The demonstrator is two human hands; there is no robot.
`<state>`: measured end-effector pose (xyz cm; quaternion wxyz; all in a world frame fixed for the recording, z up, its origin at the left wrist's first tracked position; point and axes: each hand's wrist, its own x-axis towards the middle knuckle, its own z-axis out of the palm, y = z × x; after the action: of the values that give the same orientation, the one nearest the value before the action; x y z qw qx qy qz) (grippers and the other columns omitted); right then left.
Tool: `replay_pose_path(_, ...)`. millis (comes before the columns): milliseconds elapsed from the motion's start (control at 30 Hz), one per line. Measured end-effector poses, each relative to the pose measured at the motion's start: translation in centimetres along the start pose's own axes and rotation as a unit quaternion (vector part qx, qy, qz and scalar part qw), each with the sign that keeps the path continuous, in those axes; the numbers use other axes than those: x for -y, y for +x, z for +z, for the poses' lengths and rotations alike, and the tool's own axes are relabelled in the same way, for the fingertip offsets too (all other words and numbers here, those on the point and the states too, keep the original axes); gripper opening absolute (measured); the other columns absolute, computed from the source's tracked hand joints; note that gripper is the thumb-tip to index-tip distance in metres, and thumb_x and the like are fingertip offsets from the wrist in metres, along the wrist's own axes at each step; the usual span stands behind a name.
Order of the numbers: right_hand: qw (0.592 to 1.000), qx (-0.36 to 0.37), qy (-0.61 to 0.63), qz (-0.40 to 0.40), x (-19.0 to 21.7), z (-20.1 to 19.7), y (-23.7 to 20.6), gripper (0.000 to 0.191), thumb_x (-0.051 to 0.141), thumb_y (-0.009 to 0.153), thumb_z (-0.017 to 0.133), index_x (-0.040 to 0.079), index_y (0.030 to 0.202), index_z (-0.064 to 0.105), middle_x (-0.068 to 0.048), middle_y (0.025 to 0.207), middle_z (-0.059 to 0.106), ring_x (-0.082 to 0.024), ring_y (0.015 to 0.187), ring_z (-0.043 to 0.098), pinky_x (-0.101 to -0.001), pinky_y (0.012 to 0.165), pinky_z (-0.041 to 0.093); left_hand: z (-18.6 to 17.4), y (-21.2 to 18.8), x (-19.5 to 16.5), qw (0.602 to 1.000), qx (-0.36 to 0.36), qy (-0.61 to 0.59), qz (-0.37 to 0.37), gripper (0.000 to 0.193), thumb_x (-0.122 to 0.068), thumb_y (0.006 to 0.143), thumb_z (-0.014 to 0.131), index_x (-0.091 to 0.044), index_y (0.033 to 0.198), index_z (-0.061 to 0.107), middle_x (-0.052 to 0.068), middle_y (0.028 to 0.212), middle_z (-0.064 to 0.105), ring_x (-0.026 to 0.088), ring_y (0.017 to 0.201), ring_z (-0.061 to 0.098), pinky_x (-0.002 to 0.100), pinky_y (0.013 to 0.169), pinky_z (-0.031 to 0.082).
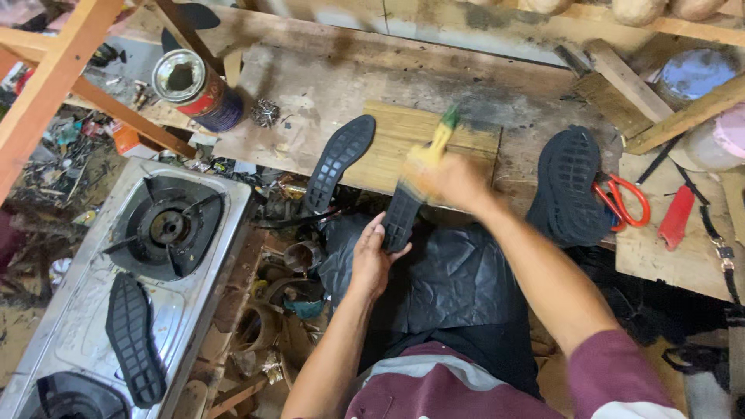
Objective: The person uses a brush to clean the surface of black shoe insoles on a wooden workbench. They hold each insole with one hand and brush it with the other, then place the cleaned insole aside and pick up another. The person also brushes the workbench surface and their lap area between insoles.
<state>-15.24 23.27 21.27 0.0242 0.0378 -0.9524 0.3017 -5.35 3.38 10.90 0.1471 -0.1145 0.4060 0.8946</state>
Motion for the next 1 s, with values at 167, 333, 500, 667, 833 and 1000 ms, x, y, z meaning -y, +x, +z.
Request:
replay_pose_path(167,0.98,-0.136,-0.12,-0.082,-0.8,-1.6,2.9,0.035,0.04,0.105,0.061,0.011,0.089,0.071,-0.011,0.076,0.069,-0.025,0.056,0.064,-0.0433,0.051,0.049,-0.3,0.2,-0.2,1.0,0.006,-0.014,0.007,0.045,-0.028,0.106,0.047,-0.008,0.146,0.049,0.014,0.125,0.067,0.027,0.106,0.069,0.05,0.089,0.06)
replay_pose_path(333,0.91,-0.099,-0.196,-0.351,3.1,2.3,-6.0,0.026,0.03,0.092,0.069,0.004,0.095,0.073,-0.015,0.071,0.067,-0.029,0.055,0.064,-0.0422,0.044,0.048,0.1,1.0,-0.4,0.995,-0.023,-0.098,-0.013,0.057,-0.048,0.106,0.041,-0.009,0.147,0.049,0.011,0.129,0.065,0.025,0.116,0.064,0.047,0.096,0.055)
replay_pose_path(500,0.968,-0.008,0.169,-0.187,4.7,1.3,-9.9,0.033,0.026,0.096,0.066,0.002,0.119,0.07,-0.014,0.087,0.075,-0.024,0.068,0.075,-0.0375,0.056,0.057,0.9,0.5,-1.4,0.991,0.037,-0.13,-0.004,0.085,-0.069,0.105,0.034,0.002,0.152,0.046,0.014,0.137,0.061,0.025,0.124,0.06,0.044,0.107,0.049)
replay_pose_path(667,0.99,0.069,0.014,-0.12,5.4,0.7,-12.0,0.024,0.029,0.092,0.074,0.007,0.101,0.077,-0.012,0.084,0.075,-0.027,0.074,0.073,-0.0383,0.066,0.055,2.7,0.4,-2.7,0.991,0.036,-0.121,-0.039,0.086,-0.073,0.097,0.033,-0.011,0.156,0.038,0.013,0.13,0.055,0.031,0.112,0.058,0.048,0.099,0.049)
replay_pose_path(833,0.951,0.023,0.296,-0.09,1.8,0.0,-13.1,0.031,0.019,0.095,0.069,-0.002,0.117,0.071,-0.007,0.105,0.077,-0.014,0.088,0.073,-0.0325,0.074,0.057,2.7,0.0,-4.4,0.996,0.075,0.025,0.044,0.073,-0.054,0.102,0.051,-0.006,0.157,0.039,0.017,0.152,0.05,0.027,0.133,0.054,0.041,0.108,0.048)
replay_pose_path(1000,0.952,-0.072,0.266,0.132,-1.4,-1.4,-12.4,0.028,0.025,0.095,0.073,-0.003,0.096,0.076,-0.009,0.073,0.073,-0.014,0.062,0.065,-0.0327,0.057,0.051,1.7,-1.3,-5.3,0.727,0.059,0.592,0.342,0.054,-0.022,0.093,0.07,-0.008,0.143,0.055,0.026,0.156,0.047,0.04,0.127,0.057,0.045,0.1,0.053)
